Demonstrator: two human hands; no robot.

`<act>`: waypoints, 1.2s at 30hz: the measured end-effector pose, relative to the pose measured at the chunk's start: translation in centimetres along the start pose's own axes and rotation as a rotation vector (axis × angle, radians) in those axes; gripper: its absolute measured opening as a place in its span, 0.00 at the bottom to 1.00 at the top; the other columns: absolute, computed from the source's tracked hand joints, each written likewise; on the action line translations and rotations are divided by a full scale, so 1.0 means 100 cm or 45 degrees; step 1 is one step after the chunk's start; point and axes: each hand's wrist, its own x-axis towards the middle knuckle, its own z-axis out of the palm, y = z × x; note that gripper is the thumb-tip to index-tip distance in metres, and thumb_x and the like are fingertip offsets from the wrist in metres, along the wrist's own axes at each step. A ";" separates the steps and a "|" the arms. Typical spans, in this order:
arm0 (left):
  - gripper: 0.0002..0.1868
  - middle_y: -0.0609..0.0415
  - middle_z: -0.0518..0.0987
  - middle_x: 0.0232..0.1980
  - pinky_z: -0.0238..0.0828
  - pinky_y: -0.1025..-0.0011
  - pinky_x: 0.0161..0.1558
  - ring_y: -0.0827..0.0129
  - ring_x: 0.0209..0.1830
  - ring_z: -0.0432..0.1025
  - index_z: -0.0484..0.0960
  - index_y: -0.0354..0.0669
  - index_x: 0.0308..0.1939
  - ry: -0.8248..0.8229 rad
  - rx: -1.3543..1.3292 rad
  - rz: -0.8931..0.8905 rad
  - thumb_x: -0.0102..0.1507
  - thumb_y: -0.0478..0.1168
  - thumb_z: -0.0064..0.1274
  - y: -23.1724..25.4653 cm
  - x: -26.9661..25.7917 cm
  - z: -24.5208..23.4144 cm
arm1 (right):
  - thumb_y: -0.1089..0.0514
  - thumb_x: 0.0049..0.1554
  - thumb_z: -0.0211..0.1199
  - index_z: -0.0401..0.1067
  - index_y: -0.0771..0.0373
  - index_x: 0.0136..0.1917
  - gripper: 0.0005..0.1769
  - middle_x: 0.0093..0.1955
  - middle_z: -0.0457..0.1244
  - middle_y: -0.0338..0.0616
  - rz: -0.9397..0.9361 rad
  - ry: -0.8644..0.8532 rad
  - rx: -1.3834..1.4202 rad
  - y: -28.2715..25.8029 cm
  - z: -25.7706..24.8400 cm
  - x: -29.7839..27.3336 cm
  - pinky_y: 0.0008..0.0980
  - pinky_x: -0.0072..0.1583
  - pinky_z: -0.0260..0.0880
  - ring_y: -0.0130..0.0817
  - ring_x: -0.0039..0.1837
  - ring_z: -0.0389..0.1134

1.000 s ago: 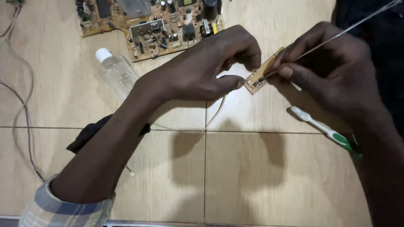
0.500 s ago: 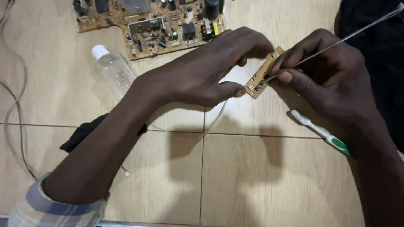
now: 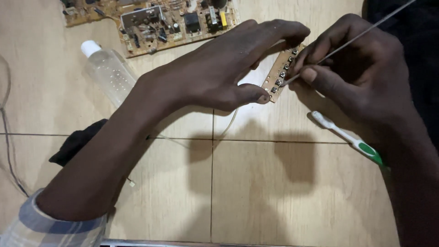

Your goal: The person cleans a small electronic circuit board using a toothbrush and a metal tool. They scrub the surface of the board with the toothbrush and use the metal tool to scrape or pick at specific components. The person also handles a black cloth and a bottle of liquid during the process.

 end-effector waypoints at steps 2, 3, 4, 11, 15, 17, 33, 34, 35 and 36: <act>0.41 0.43 0.70 0.71 0.64 0.58 0.53 0.50 0.61 0.65 0.56 0.44 0.72 0.018 0.016 0.032 0.61 0.38 0.64 -0.005 -0.002 0.002 | 0.70 0.65 0.64 0.62 0.70 0.51 0.10 0.52 0.69 0.55 0.042 0.009 0.066 -0.007 0.004 -0.001 0.28 0.54 0.76 0.37 0.52 0.74; 0.41 0.41 0.70 0.72 0.63 0.55 0.61 0.47 0.67 0.65 0.56 0.43 0.73 0.035 0.029 0.070 0.61 0.39 0.63 -0.007 -0.003 0.003 | 0.72 0.64 0.62 0.61 0.71 0.50 0.10 0.50 0.68 0.56 0.086 0.022 0.128 -0.010 0.006 -0.002 0.29 0.51 0.77 0.37 0.49 0.74; 0.41 0.41 0.70 0.72 0.63 0.55 0.61 0.47 0.67 0.65 0.56 0.43 0.73 0.033 0.026 0.071 0.61 0.39 0.63 -0.006 -0.002 0.003 | 0.72 0.64 0.62 0.61 0.71 0.50 0.10 0.50 0.68 0.56 0.090 0.024 0.128 -0.007 0.005 -0.002 0.29 0.51 0.77 0.37 0.49 0.74; 0.30 0.42 0.64 0.73 0.63 0.50 0.64 0.45 0.71 0.64 0.67 0.39 0.67 0.098 0.102 0.164 0.62 0.38 0.59 -0.005 -0.003 0.008 | 0.79 0.64 0.61 0.57 0.76 0.47 0.12 0.51 0.65 0.67 -0.065 -0.040 0.089 -0.005 0.007 0.001 0.37 0.58 0.81 0.48 0.52 0.74; 0.31 0.43 0.64 0.74 0.61 0.50 0.67 0.45 0.72 0.64 0.67 0.41 0.69 0.123 0.075 0.171 0.60 0.38 0.52 -0.012 -0.004 0.013 | 0.76 0.63 0.57 0.54 0.72 0.47 0.12 0.50 0.65 0.65 -0.055 -0.078 0.205 -0.005 0.009 0.001 0.36 0.55 0.80 0.46 0.47 0.72; 0.31 0.43 0.64 0.74 0.61 0.50 0.66 0.46 0.71 0.65 0.67 0.41 0.68 0.122 0.089 0.161 0.60 0.39 0.52 -0.010 -0.003 0.012 | 0.75 0.64 0.60 0.56 0.74 0.46 0.12 0.48 0.62 0.62 -0.094 -0.057 0.098 -0.005 0.009 0.001 0.37 0.57 0.81 0.47 0.51 0.73; 0.31 0.48 0.66 0.72 0.61 0.54 0.62 0.50 0.65 0.69 0.66 0.45 0.67 0.144 0.125 0.075 0.60 0.41 0.54 -0.006 -0.002 0.015 | 0.78 0.65 0.57 0.54 0.74 0.47 0.12 0.48 0.65 0.65 0.017 -0.059 0.091 -0.019 0.014 0.003 0.34 0.55 0.80 0.45 0.46 0.73; 0.31 0.48 0.66 0.72 0.61 0.54 0.62 0.50 0.65 0.69 0.66 0.45 0.67 0.143 0.123 0.073 0.60 0.41 0.54 -0.006 -0.001 0.015 | 0.78 0.65 0.57 0.54 0.74 0.47 0.12 0.48 0.65 0.65 0.020 -0.061 0.092 -0.020 0.014 0.003 0.34 0.55 0.80 0.45 0.46 0.73; 0.31 0.48 0.66 0.72 0.61 0.54 0.62 0.51 0.66 0.68 0.67 0.44 0.67 0.144 0.124 0.067 0.58 0.39 0.55 -0.006 0.000 0.015 | 0.79 0.65 0.57 0.54 0.75 0.47 0.13 0.48 0.64 0.65 0.023 -0.056 0.037 -0.020 0.014 0.004 0.35 0.54 0.80 0.46 0.47 0.74; 0.32 0.49 0.67 0.72 0.61 0.55 0.61 0.51 0.67 0.67 0.67 0.44 0.66 0.144 0.124 0.060 0.57 0.37 0.55 -0.006 0.000 0.015 | 0.79 0.65 0.58 0.54 0.75 0.46 0.14 0.48 0.64 0.65 0.026 -0.050 -0.018 -0.020 0.014 0.004 0.35 0.53 0.81 0.46 0.47 0.75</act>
